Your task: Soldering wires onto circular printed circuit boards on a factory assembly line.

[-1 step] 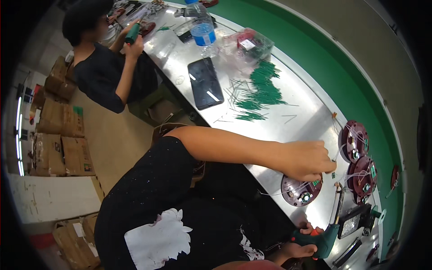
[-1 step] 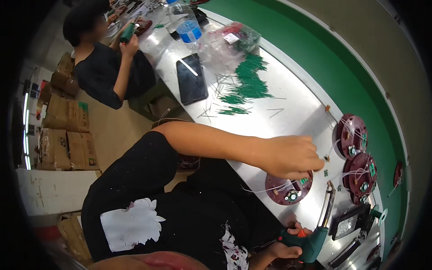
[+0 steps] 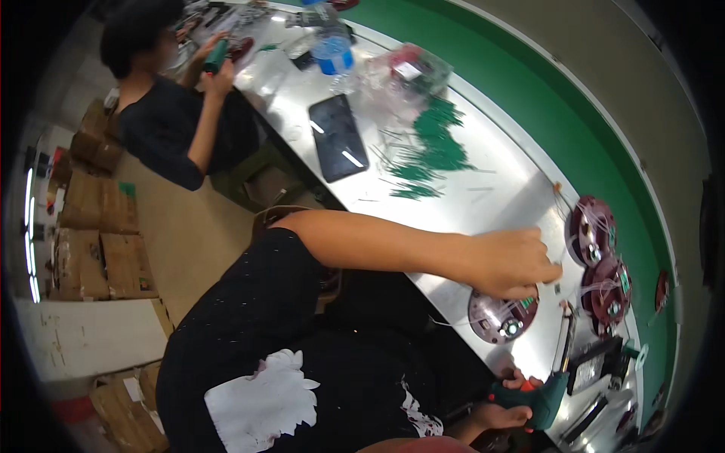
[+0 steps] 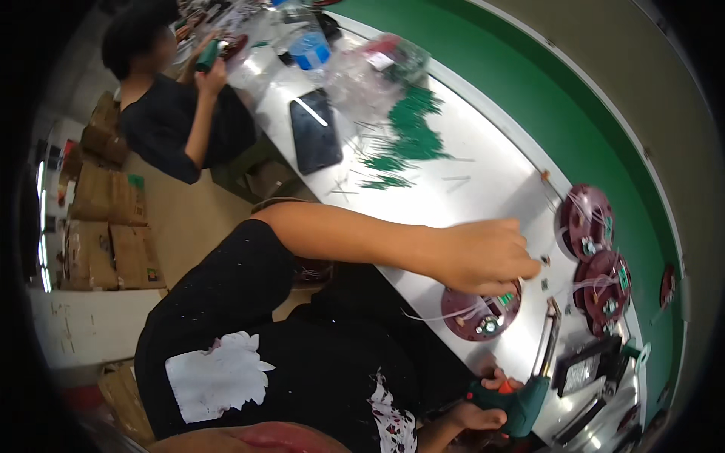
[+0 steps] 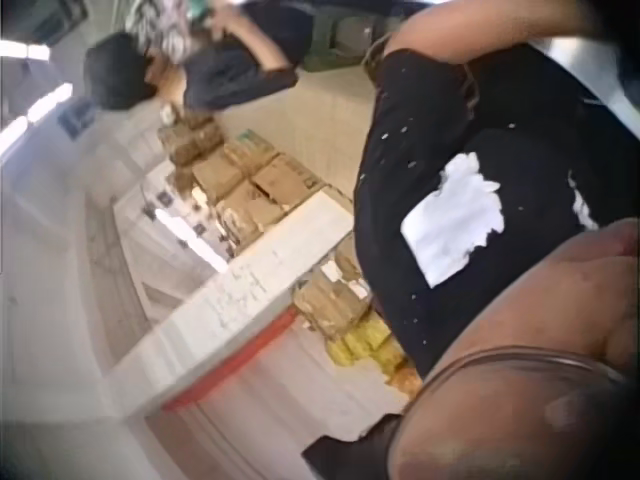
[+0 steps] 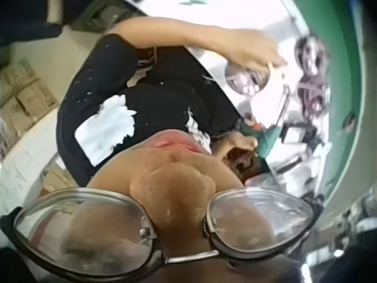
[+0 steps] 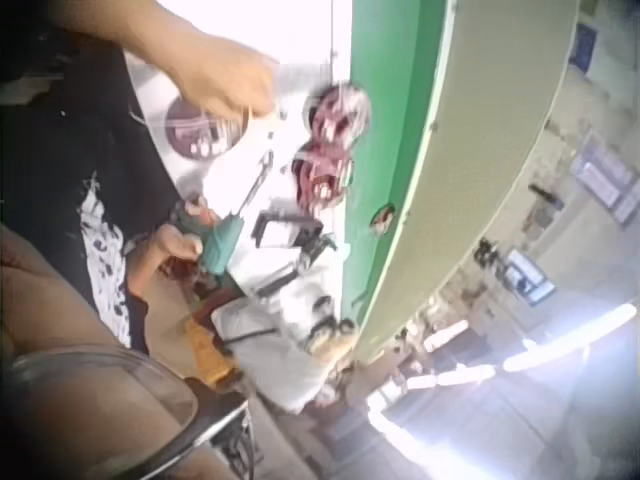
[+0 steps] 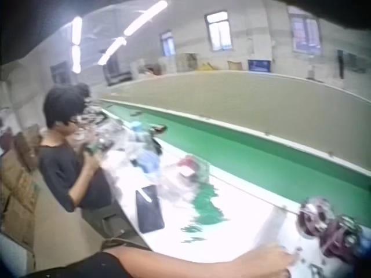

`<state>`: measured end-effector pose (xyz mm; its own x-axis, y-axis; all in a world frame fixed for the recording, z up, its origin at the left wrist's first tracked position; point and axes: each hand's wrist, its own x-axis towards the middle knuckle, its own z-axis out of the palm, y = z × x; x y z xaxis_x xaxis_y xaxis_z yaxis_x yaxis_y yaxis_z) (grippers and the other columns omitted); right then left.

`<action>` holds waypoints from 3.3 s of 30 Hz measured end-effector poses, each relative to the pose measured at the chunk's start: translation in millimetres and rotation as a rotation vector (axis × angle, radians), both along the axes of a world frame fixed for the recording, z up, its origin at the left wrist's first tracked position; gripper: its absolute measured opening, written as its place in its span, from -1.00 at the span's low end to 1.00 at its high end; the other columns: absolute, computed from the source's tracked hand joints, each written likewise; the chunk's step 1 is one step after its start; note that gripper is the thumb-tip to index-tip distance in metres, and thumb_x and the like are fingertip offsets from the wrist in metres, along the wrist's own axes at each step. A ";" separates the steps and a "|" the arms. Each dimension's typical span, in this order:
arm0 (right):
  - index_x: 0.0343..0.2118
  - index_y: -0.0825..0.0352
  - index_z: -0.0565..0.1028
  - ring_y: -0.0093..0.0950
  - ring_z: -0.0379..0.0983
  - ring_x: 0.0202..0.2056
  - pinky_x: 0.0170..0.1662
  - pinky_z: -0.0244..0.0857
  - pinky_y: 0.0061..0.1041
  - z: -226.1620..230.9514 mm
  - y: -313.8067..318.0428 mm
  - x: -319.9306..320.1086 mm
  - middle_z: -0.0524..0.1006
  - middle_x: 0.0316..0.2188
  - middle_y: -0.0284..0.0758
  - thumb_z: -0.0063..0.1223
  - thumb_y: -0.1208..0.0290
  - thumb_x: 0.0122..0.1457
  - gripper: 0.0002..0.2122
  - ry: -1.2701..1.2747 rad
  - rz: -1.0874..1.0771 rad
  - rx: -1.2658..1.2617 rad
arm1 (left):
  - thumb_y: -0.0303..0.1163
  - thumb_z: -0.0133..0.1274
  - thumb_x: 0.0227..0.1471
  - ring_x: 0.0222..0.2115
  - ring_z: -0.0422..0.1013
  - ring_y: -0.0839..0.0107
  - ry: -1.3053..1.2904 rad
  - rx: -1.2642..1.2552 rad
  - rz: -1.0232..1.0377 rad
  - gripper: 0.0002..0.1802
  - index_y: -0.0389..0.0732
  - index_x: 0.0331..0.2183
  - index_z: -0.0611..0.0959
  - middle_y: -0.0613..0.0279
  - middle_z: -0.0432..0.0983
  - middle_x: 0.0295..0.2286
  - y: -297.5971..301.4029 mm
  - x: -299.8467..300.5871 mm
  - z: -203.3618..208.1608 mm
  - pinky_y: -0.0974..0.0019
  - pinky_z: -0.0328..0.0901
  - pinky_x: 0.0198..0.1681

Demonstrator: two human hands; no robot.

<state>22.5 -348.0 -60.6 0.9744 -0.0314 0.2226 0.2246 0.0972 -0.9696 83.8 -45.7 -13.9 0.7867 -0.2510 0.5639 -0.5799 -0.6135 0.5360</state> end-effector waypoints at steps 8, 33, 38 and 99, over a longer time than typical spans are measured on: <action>0.09 0.54 0.30 -0.30 0.48 -0.37 -0.14 0.43 -0.23 -10.4 13.1 -6.6 0.43 -0.12 -0.18 -0.16 -0.40 0.25 -0.15 0.013 0.059 0.001 | -0.41 0.25 0.03 -0.50 0.55 0.13 0.217 -0.325 0.019 -0.80 -0.30 -0.32 0.60 0.04 0.59 -0.52 11.1 -4.3 18.8 0.24 0.41 -0.39; 0.06 0.60 0.39 -0.49 0.46 -0.46 -0.36 0.35 -0.49 33.9 -9.9 8.1 0.56 -0.14 -0.03 -0.16 -0.45 0.21 -0.08 0.027 0.096 -0.138 | -0.43 0.29 -0.02 -0.26 0.55 0.26 0.579 -0.415 -0.042 -0.82 -0.25 -0.46 0.59 0.15 0.67 -0.29 -12.6 -1.2 10.8 0.24 0.37 -0.03; 0.00 0.58 0.45 -0.52 0.45 -0.47 -0.40 0.31 -0.53 32.3 -11.0 11.7 0.57 -0.06 -0.01 -0.13 -0.44 0.21 -0.11 0.032 0.177 -0.172 | -0.43 0.30 -0.07 -0.28 0.56 0.28 0.519 -0.347 0.003 -0.82 -0.23 -0.48 0.58 0.18 0.67 -0.31 -13.6 -1.1 5.1 0.26 0.36 -0.03; -0.32 0.42 0.58 -0.51 0.46 -0.52 -0.45 0.30 -0.55 14.2 -21.4 13.3 0.54 -0.49 -0.32 0.13 -0.27 0.19 -0.37 -0.001 0.253 -0.194 | -0.57 0.17 -0.04 -0.19 0.50 0.45 0.658 -0.246 0.019 -0.82 -0.25 -0.33 0.53 0.23 0.59 -0.27 -14.5 -3.4 10.7 0.32 0.37 0.05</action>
<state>35.9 -369.4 -46.4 0.9455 0.2554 0.2021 0.2183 -0.0365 -0.9752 80.4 -60.3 -3.2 0.9870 -0.1605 0.0081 -0.0783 -0.4363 0.8964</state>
